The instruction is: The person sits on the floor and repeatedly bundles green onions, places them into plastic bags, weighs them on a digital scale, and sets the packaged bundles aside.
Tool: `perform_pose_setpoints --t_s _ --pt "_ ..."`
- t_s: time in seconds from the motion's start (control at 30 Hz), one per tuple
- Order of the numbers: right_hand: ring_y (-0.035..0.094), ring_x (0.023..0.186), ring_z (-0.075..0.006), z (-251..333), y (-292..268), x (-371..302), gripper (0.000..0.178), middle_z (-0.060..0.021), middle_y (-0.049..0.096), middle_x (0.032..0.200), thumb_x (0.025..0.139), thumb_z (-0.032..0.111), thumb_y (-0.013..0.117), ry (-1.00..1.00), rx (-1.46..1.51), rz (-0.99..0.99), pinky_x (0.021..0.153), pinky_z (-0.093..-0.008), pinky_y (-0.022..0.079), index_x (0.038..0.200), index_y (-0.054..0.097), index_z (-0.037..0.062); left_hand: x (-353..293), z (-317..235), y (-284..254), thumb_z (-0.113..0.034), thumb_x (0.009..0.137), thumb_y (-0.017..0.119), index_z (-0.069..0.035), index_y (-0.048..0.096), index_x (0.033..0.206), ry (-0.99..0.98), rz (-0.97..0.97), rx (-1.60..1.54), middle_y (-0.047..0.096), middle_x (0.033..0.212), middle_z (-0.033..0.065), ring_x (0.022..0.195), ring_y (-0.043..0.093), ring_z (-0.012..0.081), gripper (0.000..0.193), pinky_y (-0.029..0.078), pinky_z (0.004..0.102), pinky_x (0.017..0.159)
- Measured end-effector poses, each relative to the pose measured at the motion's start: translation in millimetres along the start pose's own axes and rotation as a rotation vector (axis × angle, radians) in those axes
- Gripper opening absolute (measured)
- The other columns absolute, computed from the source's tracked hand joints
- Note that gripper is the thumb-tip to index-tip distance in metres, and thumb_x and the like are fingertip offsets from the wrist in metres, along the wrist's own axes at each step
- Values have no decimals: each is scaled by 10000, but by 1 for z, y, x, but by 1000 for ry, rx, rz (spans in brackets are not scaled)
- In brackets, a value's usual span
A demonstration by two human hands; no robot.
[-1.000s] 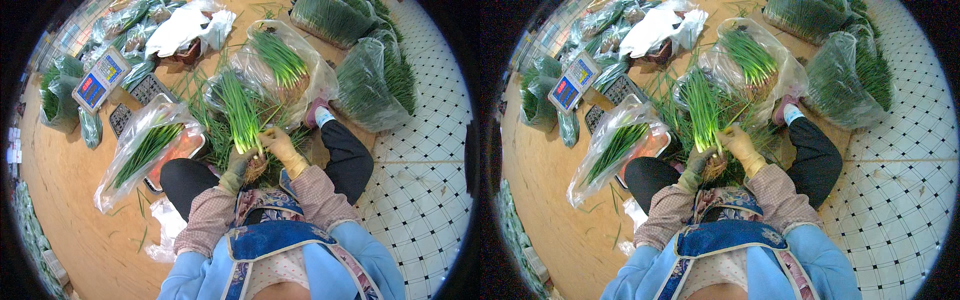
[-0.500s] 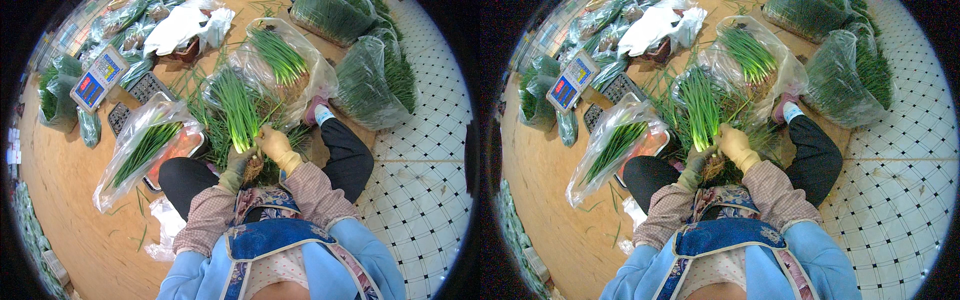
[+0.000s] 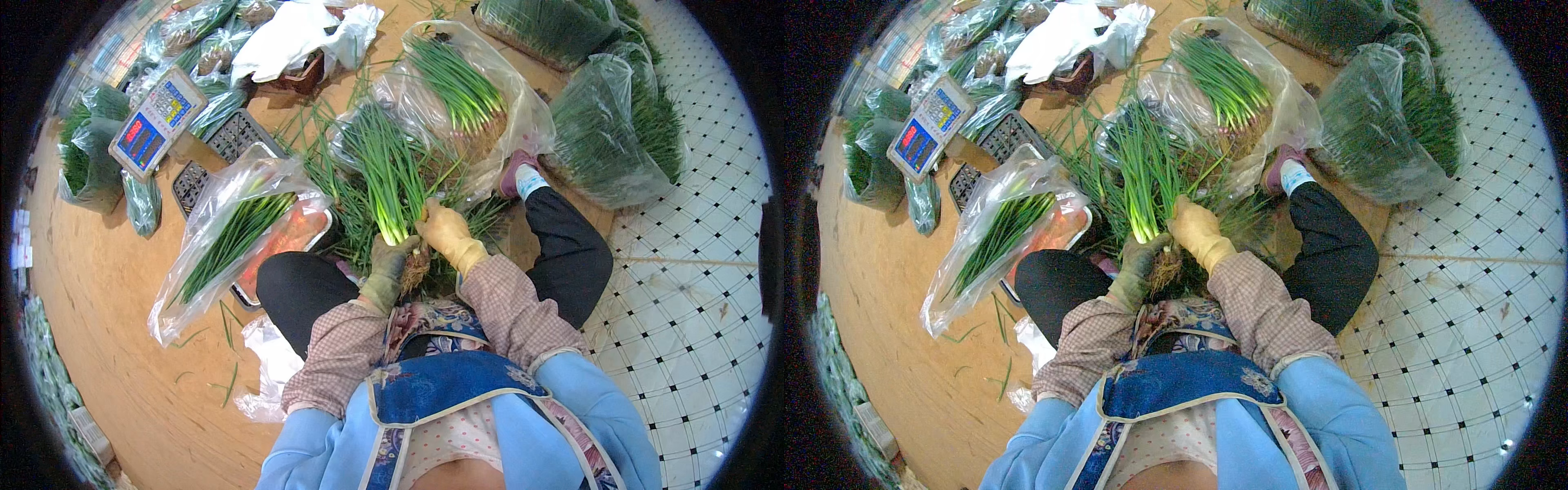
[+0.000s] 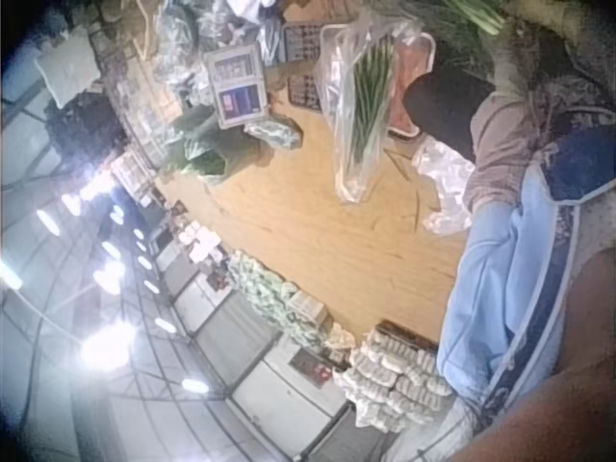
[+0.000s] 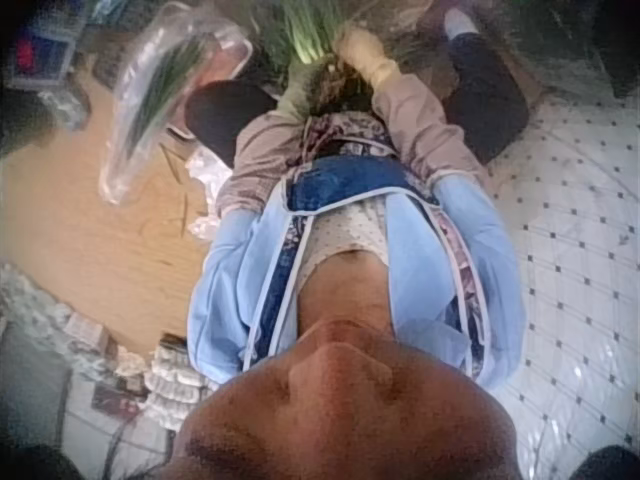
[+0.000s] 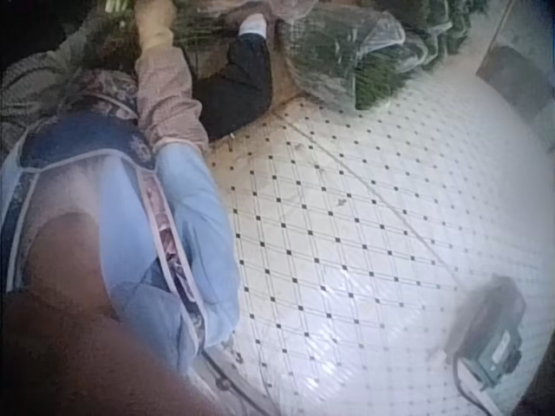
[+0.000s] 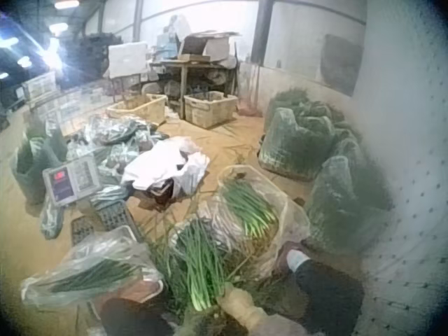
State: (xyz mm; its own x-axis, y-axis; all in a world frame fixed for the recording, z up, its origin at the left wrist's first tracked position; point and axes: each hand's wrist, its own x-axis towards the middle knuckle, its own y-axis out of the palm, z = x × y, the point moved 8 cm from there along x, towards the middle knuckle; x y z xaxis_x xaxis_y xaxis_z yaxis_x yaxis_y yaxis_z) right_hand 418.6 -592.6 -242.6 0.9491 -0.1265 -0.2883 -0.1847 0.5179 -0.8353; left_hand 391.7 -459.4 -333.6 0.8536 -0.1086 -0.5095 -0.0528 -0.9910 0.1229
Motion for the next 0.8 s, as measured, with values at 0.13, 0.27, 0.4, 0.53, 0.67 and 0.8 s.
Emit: perform_pose_setpoints --t_s 0.13,0.27,0.4,0.53,0.67,0.8 --pt "563 708 -391 -8 8 2 333 -212 585 745 706 275 579 15 -56 2 630 -465 435 900 465 30 -1 -4 6 -144 602 720 16 504 902 -25 57 72 596 784 111 680 587 198 402 466 308 604" --pt "559 702 -394 -12 13 6 316 -213 582 735 717 260 574 -1 -73 -15 624 -468 432 894 461 24 -12 -22 5 -135 603 725 17 480 918 -26 8 146 594 779 123 676 588 195 428 472 303 579" --pt "568 721 -385 -23 21 5 315 -205 590 750 733 240 566 26 -35 -28 637 -465 440 922 457 12 -31 -44 12 -124 604 728 20 464 920 -133 -29 -12 594 784 135 670 588 198 436 474 293 556" --pt "574 724 -372 -24 23 1 262 -188 597 753 744 185 548 48 -80 4 626 -455 447 927 467 15 -20 -31 -2 -125 609 724 24 458 919 -90 -125 278 588 786 133 674 589 209 435 472 302 560" --pt "571 707 -365 -9 26 2 154 -185 594 732 723 144 538 -163 -167 -43 607 -442 444 815 508 25 -5 -5 1 -126 600 725 21 469 911 -80 -88 225 594 799 134 678 590 205 429 474 308 572" --pt "607 749 -306 -5 40 10 120 -165 619 779 705 55 534 -154 -375 135 614 -397 471 787 620 33 -10 -14 4 -130 580 727 6 468 925 -56 -89 330 596 802 134 691 592 209 452 473 311 587"
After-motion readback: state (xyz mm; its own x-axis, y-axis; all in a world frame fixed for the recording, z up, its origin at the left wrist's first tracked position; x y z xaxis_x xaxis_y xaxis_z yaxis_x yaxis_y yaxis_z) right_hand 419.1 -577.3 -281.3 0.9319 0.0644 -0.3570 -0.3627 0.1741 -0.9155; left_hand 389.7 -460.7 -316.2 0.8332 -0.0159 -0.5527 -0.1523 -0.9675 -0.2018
